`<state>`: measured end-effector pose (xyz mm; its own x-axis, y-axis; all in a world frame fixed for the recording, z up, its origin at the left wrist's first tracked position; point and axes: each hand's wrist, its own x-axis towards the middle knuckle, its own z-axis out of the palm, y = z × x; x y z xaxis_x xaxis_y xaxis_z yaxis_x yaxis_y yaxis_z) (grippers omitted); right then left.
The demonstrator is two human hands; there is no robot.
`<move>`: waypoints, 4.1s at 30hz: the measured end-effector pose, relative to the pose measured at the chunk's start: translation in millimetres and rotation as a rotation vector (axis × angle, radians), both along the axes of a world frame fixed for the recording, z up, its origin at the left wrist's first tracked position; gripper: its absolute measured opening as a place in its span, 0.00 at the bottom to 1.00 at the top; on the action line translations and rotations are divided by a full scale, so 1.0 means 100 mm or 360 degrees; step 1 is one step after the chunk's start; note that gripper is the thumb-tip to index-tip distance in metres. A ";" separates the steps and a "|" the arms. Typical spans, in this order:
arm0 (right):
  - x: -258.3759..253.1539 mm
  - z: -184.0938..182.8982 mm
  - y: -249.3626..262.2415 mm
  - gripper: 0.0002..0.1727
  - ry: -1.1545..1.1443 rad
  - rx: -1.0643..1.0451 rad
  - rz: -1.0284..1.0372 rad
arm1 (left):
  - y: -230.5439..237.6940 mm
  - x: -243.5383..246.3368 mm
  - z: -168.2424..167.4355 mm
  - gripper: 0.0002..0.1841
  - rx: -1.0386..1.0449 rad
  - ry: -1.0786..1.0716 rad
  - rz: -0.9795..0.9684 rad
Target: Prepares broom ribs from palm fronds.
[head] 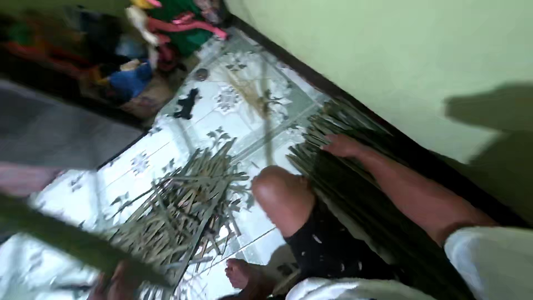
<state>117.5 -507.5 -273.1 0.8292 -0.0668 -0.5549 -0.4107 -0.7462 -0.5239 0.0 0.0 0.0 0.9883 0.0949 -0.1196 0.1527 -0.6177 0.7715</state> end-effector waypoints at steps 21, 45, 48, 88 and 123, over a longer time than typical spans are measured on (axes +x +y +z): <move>0.78 1.64 4.12 0.15 -0.0342 0.1491 0.0796 | 0.75 0.98 -0.60 0.19 -0.0627 -0.0515 0.0547; 0.63 1.65 3.93 0.16 -0.0641 0.1511 0.0683 | 0.36 0.91 -0.84 0.17 -0.1014 -0.0255 0.0018; 0.58 1.67 3.91 0.13 -0.0598 0.1580 0.0589 | 0.35 0.90 -0.87 0.17 -0.1019 -0.0251 -0.0021; 0.36 2.07 3.69 0.12 -0.0656 0.1672 0.0820 | 0.59 0.78 -0.77 0.17 0.0364 -0.1096 -0.0065; 0.54 1.69 3.95 0.51 0.0519 0.1724 0.1433 | 1.24 0.56 -0.74 0.12 -0.0052 -0.1113 0.0478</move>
